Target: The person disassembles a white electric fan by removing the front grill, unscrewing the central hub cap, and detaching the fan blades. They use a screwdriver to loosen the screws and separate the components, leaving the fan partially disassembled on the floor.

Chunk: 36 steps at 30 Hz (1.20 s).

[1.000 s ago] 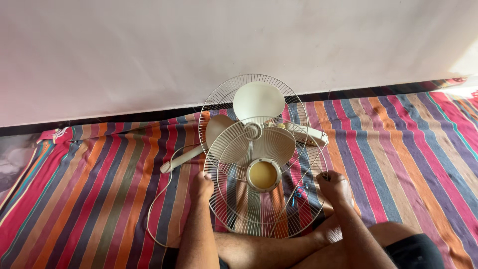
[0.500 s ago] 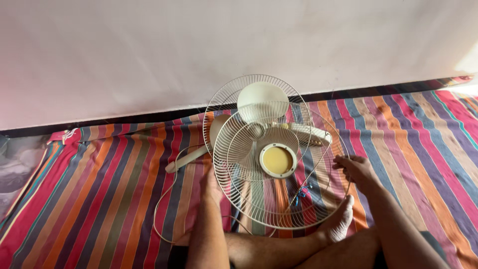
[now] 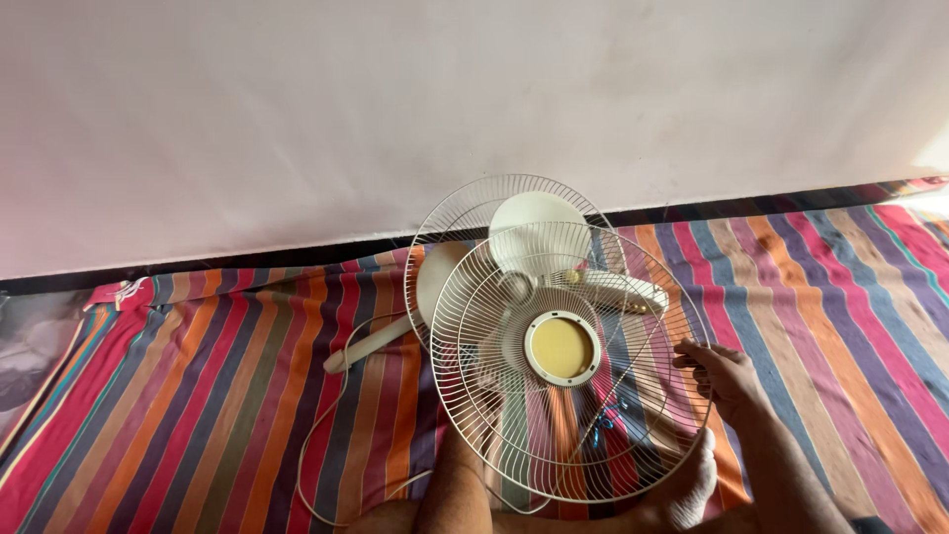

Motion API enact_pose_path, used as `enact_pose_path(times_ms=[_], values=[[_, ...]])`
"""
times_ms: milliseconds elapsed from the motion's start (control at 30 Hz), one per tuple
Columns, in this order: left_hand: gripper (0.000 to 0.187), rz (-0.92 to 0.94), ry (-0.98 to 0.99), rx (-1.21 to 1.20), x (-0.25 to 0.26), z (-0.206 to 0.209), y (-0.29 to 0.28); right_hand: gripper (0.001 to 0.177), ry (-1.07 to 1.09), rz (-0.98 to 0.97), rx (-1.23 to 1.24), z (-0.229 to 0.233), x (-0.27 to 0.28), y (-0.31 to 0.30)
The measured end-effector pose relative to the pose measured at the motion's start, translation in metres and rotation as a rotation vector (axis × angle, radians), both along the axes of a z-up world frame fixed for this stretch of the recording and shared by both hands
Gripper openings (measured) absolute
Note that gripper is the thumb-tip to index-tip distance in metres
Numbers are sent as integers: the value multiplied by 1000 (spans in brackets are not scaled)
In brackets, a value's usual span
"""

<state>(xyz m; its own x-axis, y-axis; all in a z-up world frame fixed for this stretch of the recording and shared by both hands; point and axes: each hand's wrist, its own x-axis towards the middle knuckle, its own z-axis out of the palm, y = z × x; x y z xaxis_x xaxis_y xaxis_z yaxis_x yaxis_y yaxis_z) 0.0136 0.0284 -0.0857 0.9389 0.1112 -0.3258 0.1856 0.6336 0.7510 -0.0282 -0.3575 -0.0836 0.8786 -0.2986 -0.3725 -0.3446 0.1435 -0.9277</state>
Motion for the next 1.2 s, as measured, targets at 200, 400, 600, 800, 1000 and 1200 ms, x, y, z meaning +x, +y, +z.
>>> enact_pose_path(times_ms=[200, 400, 600, 800, 1000, 1200], values=[[60, 53, -4, 124, 28, 1, 4, 26, -52, -10, 94, 8, 5, 0], [63, 209, 140, 419, 16, -30, 48, 29, -56, -25, 112, 19, -3, -1], [67, 355, 357, 766, -1, -61, 97, 29, -67, -3, 125, 17, -2, 1], [70, 554, 487, 912, -2, -39, 120, 27, -67, -4, 93, 14, -2, 3], [69, 657, 398, 803, -4, -13, 132, 28, -57, -18, 99, 15, -1, 0], [67, 529, 513, 890, 0, 4, 190, 29, -47, -17, 160, 14, 5, 5]])
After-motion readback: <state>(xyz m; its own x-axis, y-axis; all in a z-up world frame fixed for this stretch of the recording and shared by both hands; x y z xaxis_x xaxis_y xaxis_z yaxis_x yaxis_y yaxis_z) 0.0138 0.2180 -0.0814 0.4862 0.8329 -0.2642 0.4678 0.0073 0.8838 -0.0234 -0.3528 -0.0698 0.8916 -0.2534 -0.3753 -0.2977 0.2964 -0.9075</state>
